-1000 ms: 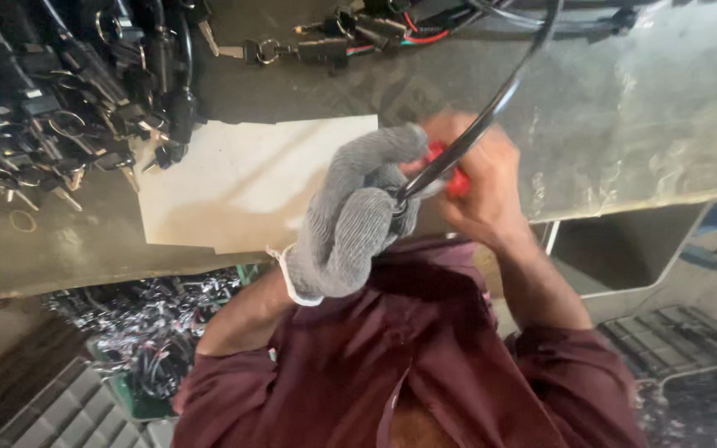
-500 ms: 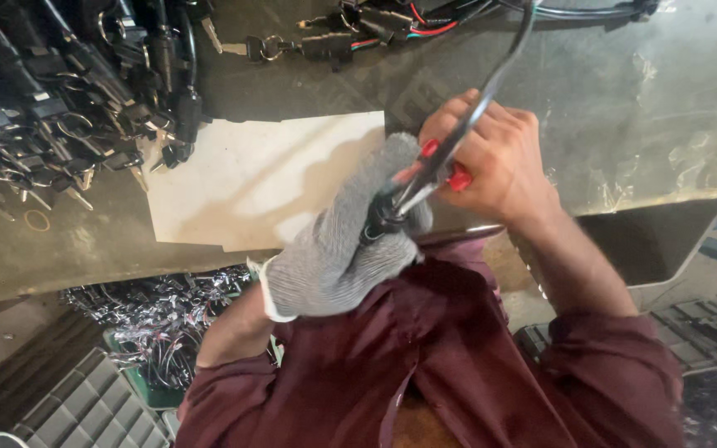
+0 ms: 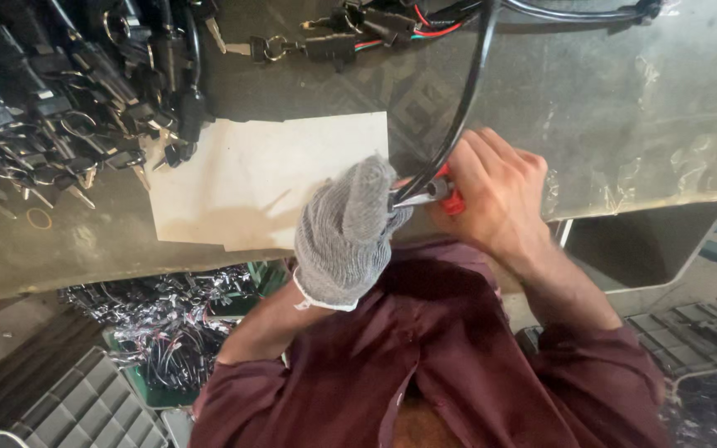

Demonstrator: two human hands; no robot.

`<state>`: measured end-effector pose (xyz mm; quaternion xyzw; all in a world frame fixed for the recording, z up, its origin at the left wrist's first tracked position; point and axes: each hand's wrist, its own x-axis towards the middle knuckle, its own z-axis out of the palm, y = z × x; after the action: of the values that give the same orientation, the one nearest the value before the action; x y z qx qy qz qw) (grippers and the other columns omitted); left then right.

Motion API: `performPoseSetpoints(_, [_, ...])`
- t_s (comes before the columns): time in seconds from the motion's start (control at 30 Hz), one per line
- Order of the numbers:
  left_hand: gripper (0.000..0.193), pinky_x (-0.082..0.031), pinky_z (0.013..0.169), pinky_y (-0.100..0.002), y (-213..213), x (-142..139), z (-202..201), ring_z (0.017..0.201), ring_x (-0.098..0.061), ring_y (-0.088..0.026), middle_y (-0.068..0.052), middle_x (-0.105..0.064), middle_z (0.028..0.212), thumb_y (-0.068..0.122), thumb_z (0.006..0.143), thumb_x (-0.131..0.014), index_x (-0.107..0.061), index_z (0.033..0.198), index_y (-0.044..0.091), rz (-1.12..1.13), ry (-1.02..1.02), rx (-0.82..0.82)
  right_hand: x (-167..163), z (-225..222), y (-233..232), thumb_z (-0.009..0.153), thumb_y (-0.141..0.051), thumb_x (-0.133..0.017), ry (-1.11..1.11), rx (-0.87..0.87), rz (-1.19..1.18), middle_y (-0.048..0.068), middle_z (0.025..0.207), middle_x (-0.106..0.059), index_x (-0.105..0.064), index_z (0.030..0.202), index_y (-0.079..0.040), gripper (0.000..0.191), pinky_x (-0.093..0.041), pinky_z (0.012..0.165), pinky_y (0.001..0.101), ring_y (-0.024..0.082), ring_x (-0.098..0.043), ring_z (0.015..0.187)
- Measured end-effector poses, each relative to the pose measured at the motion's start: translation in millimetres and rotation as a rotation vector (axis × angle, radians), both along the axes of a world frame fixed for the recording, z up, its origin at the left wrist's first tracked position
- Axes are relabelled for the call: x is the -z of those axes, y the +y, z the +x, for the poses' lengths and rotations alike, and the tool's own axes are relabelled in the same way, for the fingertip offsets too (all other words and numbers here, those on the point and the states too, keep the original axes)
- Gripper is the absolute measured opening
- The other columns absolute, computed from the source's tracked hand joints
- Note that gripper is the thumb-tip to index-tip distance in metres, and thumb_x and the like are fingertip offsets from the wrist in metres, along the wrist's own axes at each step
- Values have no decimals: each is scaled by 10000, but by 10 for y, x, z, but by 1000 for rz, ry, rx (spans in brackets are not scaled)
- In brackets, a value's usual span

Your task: The person repeatedly picks up black wire harnesses with connectors, positions them on a workbench, and uses red-handled pliers to crimp the connector housing. After each crimp, the person places the finished harness aside and picks up the next one from a pile.

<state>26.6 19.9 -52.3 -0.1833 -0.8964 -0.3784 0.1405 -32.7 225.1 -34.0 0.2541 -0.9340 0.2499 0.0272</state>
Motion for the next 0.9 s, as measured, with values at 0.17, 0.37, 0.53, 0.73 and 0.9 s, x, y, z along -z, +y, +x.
performPoseSetpoints(0.17, [551, -520, 826, -525, -19, 136, 45, 990, -659, -364, -113, -682, 1251, 132, 957, -751, -554, 1472, 133, -101, -243, -4, 76, 147, -17, 732, -129, -775, -58, 111, 50, 51, 833, -598, -558, 904, -91, 280, -434, 581, 425, 272, -632, 773])
performPoseSetpoints(0.37, [602, -498, 821, -527, -86, 131, -26, 1025, -637, -383, -200, -640, 1296, 138, 953, -756, -485, 1486, 64, -205, 69, -19, 137, 229, -82, 733, -100, -768, -117, 52, -185, 116, 887, -580, -555, 1005, -28, 353, -464, 655, 437, 341, -603, 819])
performPoseSetpoints(0.53, [673, -530, 859, -472, -50, -241, -119, 1037, -653, -347, -141, -658, 1258, 174, 995, -758, -403, 1551, 38, 11, -190, 41, 131, 190, -114, 708, -153, -850, -116, 100, -144, 107, 850, -617, -589, 966, -31, 387, -482, 650, 430, 328, -642, 788])
performPoseSetpoints(0.73, [667, -586, 865, -278, -161, -516, -72, 899, -674, -178, -91, -680, 1065, 44, 1024, -726, -419, 1615, 79, 657, -719, 348, 385, -73, -53, 765, -165, -885, -8, -143, -381, 103, 896, -619, -557, 887, -55, 367, -497, 707, 413, 323, -636, 799])
performPoseSetpoints(0.9, [621, -593, 856, -252, -95, -507, -67, 866, -670, -111, -55, -688, 1001, -7, 1022, -698, -433, 1577, 76, 696, -753, 287, 432, -163, -66, 756, -188, -889, -65, -185, -404, 103, 865, -606, -547, 852, -41, 384, -475, 671, 413, 326, -610, 774])
